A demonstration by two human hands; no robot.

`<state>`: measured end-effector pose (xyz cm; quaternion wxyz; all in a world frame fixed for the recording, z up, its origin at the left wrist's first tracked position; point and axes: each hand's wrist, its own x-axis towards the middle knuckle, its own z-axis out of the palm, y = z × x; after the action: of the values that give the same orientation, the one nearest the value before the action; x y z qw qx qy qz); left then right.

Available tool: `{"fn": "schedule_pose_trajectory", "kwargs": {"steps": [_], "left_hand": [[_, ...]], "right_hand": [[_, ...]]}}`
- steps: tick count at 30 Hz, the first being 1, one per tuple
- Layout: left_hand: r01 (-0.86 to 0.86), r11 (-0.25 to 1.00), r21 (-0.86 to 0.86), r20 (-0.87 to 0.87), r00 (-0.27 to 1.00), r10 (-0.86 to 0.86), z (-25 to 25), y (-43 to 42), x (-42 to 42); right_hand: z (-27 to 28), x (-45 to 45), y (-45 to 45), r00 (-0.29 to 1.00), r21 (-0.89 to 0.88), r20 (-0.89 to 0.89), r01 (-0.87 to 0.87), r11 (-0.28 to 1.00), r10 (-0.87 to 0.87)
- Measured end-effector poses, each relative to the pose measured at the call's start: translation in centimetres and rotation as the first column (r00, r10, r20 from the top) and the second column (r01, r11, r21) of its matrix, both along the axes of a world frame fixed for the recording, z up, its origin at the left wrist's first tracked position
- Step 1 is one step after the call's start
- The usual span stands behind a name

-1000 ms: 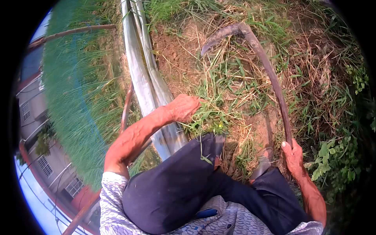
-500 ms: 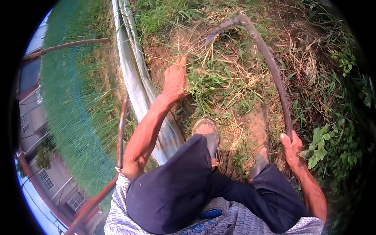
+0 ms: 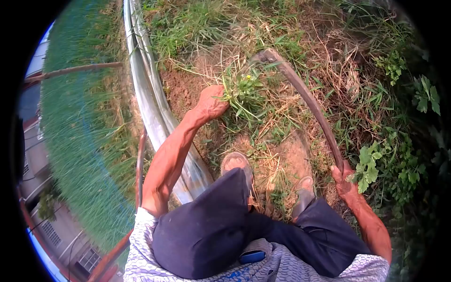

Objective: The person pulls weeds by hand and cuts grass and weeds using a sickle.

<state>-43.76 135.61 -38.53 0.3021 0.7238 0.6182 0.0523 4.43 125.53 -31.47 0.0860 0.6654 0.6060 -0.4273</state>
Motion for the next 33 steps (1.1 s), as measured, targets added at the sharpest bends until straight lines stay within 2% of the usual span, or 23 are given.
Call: {"fn": "schedule_pose_trajectory", "kwargs": {"steps": [1, 2, 3, 4, 5, 6, 7, 8, 10, 11, 13, 15, 16, 17, 18, 21, 23, 25, 27, 29, 30, 32, 33], "left_hand": [[0.056, 0.997, -0.048, 0.070, 0.996, -0.052, 1.0, -0.7, 0.8], [0.114, 0.992, 0.052, 0.126, 0.985, -0.120, 1.2, -1.7, 1.9], [0.159, 0.978, -0.135, 0.154, 0.978, -0.138, 2.0, -2.6, 3.7], [0.231, 0.951, -0.208, 0.291, 0.943, -0.165, 1.6, -4.2, 6.0], [0.370, 0.916, -0.152, 0.342, 0.890, -0.303, 0.3, -5.9, 8.3], [0.367, 0.926, -0.082, 0.513, 0.813, -0.277, 0.9, -7.1, 10.3], [0.452, 0.866, -0.215, 0.501, 0.812, -0.299, 2.6, -7.2, 11.9], [0.414, 0.883, 0.219, 0.611, 0.647, -0.455, -0.4, -9.5, 12.4], [0.554, 0.830, 0.070, 0.546, 0.675, -0.497, 1.2, -9.4, 11.6], [0.663, 0.743, -0.092, 0.406, 0.707, -0.579, 2.7, -7.6, 10.7], [0.625, 0.693, -0.360, 0.064, 0.757, -0.650, 4.3, -6.1, 8.0], [0.378, 0.921, -0.097, -0.030, 0.924, -0.382, 2.3, -6.1, 3.6], [0.259, 0.966, 0.011, -0.110, 0.960, -0.257, 2.2, -5.2, 1.5], [0.139, 0.982, 0.128, -0.170, 0.979, -0.116, 2.4, -4.4, -0.3], [0.089, 0.984, 0.157, -0.197, 0.979, -0.057, 2.8, -3.4, -1.7], [-0.055, 0.959, 0.278, -0.219, 0.968, 0.119, 3.1, -0.8, -3.3], [-0.075, 0.968, 0.238, -0.187, 0.975, 0.121, 2.7, 1.5, -2.9], [0.008, 0.921, 0.389, -0.168, 0.984, 0.063, 2.0, 3.4, -2.4], [-0.002, 0.948, 0.319, -0.161, 0.985, 0.056, 2.3, 5.1, -1.2], [0.213, 0.938, 0.273, -0.271, 0.953, -0.137, 0.8, 6.7, -0.7], [0.272, 0.949, 0.159, -0.288, 0.932, -0.219, 0.0, 6.6, -0.5], [0.369, 0.913, 0.173, -0.316, 0.899, -0.304, -1.2, 6.8, 0.0], [0.452, 0.873, 0.183, -0.355, 0.859, -0.370, -1.7, 6.9, 0.1]], "right_hand": [[0.8, 2.1, -1.9, 1.000, -0.005, 0.003, -0.001, 1.000, 0.001], [1.9, 4.1, -3.8, 0.999, -0.029, 0.028, 0.032, 0.999, -0.032], [2.9, 5.6, -5.4, 0.997, -0.048, 0.053, 0.066, 0.997, -0.063], [3.8, 6.5, -6.8, 0.992, -0.065, 0.082, 0.104, 0.992, -0.099], [4.6, 6.8, -8.4, 0.990, -0.066, 0.090, 0.110, 0.992, -0.104], [5.3, 6.8, -9.6, 0.991, -0.081, 0.025, 0.133, 0.988, -0.131], [5.6, 6.5, -10.0, 0.987, -0.094, -0.043, 0.149, 0.984, -0.154], [5.0, 6.1, -10.0, 0.988, -0.087, -0.040, 0.145, 0.986, -0.149], [3.6, 5.0, -10.5, 0.996, 0.004, -0.026, 0.082, 0.997, -0.082], [3.5, 3.8, -9.5, 0.996, 0.013, -0.031, 0.083, 0.996, -0.083], [3.3, 0.4, -5.6, 0.963, -0.070, -0.148, 0.216, 0.974, -0.224], [2.8, -2.4, -1.9, 0.954, -0.126, -0.016, 0.295, 0.947, -0.300], [1.7, -3.5, -0.8, 0.956, -0.034, -0.112, 0.270, 0.962, -0.272], [0.8, -4.4, 0.2, 0.952, 0.062, -0.200, 0.248, 0.967, -0.231], [0.7, -5.7, 1.3, 0.949, 0.071, -0.202, 0.260, 0.963, -0.241], [1.2, -7.2, 2.4, 0.985, 0.294, -0.138, 0.137, 0.946, -0.099], [1.1, -5.7, 1.4, 0.992, 0.117, -0.028, 0.129, 0.985, -0.127], [0.9, -2.3, -2.1, 0.980, 0.031, 0.159, 0.115, 0.993, -0.118], [4.0, 0.7, -5.7, 0.988, -0.092, 0.057, 0.147, 0.985, -0.142], [5.6, 3.1, -10.3, 0.980, -0.062, -0.021, 0.194, 0.979, -0.196], [6.6, 2.8, -10.7, 0.980, -0.065, -0.012, 0.196, 0.978, -0.197], [8.0, 2.0, -11.9, 0.857, -0.171, -0.085, 0.490, 0.855, -0.508], [8.1, 1.3, -11.4, 0.850, -0.167, -0.087, 0.502, 0.849, -0.520]]}}
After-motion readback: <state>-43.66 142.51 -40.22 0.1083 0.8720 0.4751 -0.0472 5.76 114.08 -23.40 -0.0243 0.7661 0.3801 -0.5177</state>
